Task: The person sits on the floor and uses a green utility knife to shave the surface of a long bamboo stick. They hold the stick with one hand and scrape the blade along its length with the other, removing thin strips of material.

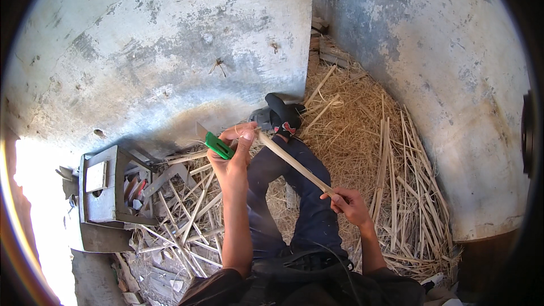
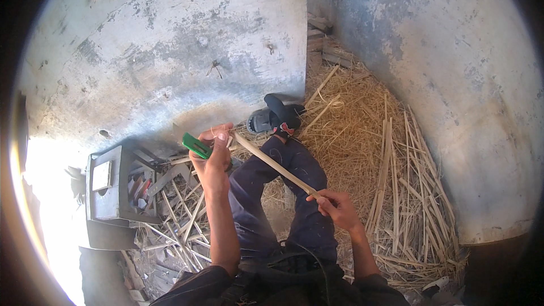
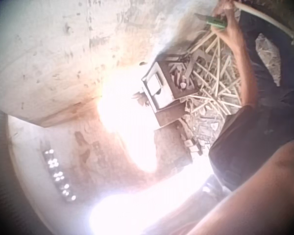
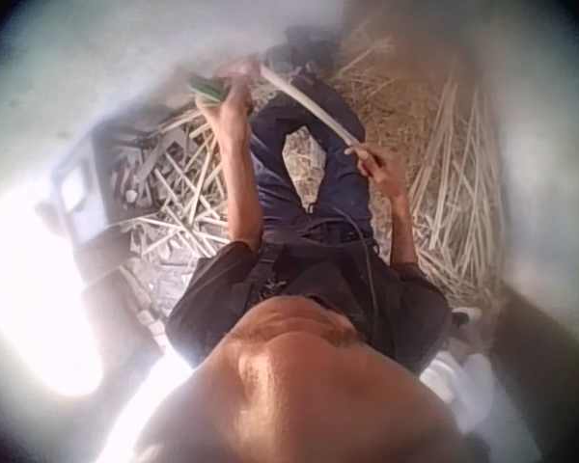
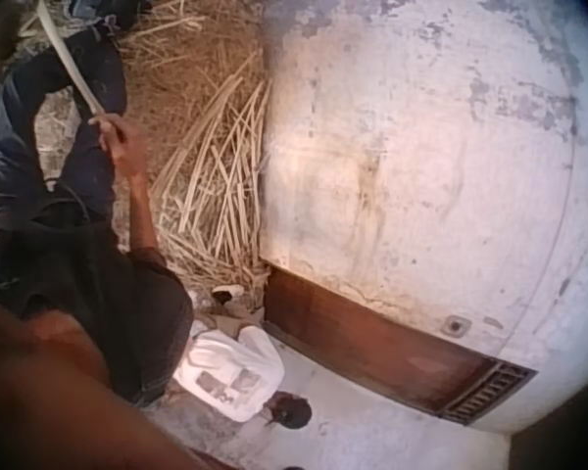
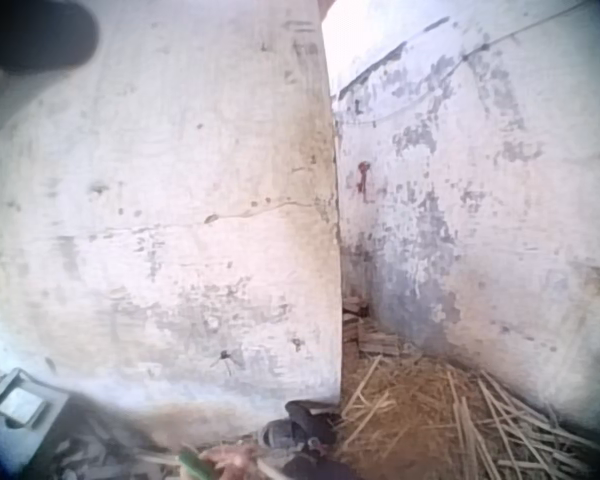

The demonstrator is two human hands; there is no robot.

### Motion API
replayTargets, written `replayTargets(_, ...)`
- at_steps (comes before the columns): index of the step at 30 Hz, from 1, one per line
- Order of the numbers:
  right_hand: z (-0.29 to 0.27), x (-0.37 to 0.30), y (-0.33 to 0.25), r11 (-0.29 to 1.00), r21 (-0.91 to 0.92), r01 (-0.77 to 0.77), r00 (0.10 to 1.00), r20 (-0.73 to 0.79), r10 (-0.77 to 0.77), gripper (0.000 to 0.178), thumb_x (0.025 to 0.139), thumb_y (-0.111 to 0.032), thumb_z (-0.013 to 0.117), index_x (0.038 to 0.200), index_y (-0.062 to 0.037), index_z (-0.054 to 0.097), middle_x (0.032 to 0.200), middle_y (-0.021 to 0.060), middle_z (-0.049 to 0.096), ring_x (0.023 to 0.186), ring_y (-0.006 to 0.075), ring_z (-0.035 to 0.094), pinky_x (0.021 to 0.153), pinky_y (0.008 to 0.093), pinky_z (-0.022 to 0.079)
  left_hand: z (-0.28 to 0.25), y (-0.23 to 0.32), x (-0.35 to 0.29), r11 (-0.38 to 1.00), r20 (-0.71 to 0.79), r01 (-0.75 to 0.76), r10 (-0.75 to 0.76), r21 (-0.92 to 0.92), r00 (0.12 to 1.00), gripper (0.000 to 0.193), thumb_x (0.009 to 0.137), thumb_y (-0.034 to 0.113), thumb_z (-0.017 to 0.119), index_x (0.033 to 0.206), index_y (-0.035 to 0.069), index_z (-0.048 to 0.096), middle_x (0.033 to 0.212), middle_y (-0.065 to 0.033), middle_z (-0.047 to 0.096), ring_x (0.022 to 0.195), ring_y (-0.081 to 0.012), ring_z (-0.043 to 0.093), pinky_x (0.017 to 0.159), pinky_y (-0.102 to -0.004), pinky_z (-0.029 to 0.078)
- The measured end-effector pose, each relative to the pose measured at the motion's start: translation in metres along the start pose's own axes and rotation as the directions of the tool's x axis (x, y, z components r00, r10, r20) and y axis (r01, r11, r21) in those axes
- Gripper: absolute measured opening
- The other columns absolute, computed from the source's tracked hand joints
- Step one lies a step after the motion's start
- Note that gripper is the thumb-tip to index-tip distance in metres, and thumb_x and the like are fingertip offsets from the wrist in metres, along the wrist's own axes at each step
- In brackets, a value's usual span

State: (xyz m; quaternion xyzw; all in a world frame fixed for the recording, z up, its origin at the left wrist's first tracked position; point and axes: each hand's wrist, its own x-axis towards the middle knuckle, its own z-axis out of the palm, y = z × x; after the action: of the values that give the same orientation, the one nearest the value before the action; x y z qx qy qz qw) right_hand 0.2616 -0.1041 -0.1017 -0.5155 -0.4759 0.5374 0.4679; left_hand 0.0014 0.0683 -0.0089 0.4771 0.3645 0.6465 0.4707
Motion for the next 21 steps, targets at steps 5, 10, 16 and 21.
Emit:
replayTargets(5, -0.001, 0.001, 0.001, 1.0, -0.016, -0.006, 1.0, -0.005, 0.006, 0.028, 0.111, -0.023, 0.062, 0.117, -0.0015, 0.078, 0.07, -0.0033, 0.056, 0.064, 0.0053, 0.051, 0.06, 0.0238, 0.04, -0.004, 0.002, 0.005, 0.993, 0.045, -0.021, 0.026, -0.119, 0.999, 0.012, 0.105, 0.015, 0.071, 0.101, 0.007, 0.063, 0.11, -0.0157, 0.077, 0.049, -0.0013, 0.036, 0.044, -0.0223, 0.028)
replayTargets(10, -0.002, 0.004, 0.003, 1.0, -0.007, -0.029, 1.0, 0.009, 0.029, 0.027, 0.111, -0.023, 0.063, 0.118, -0.0016, 0.078, 0.071, -0.0032, 0.056, 0.066, 0.0053, 0.052, 0.061, 0.024, 0.041, -0.011, 0.001, 0.008, 0.955, -0.013, 0.008, -0.012, -0.295, 1.0, 0.009, 0.109, 0.016, 0.065, 0.105, 0.012, 0.058, 0.101, -0.0146, 0.075, 0.046, -0.0027, 0.029, 0.044, -0.0226, 0.026)
replayTargets(16, 0.002, 0.007, 0.006, 0.999, -0.041, -0.032, 0.999, 0.041, 0.034, 0.032, 0.111, -0.027, 0.062, 0.117, 0.0002, 0.078, 0.069, -0.0023, 0.057, 0.062, 0.0056, 0.051, 0.057, 0.0246, 0.038, -0.017, 0.0, 0.009, 0.889, 0.029, 0.081, -0.076, -0.451, 0.997, 0.01, 0.112, 0.017, 0.061, 0.105, 0.014, 0.055, 0.08, -0.0027, 0.058, 0.045, -0.0039, 0.027, 0.042, -0.0241, 0.027)
replayTargets(21, -0.007, 0.008, 0.016, 1.0, -0.018, -0.023, 1.0, 0.01, 0.023, 0.033, 0.112, -0.028, 0.061, 0.117, 0.0, 0.078, 0.069, -0.0023, 0.057, 0.061, 0.0051, 0.051, 0.056, 0.0242, 0.037, -0.019, 0.007, 0.013, 0.912, -0.118, 0.05, -0.107, -0.407, 0.987, 0.012, 0.112, 0.016, 0.061, 0.102, 0.014, 0.053, 0.074, 0.0029, 0.043, 0.046, -0.0041, 0.026, 0.042, -0.0256, 0.025)
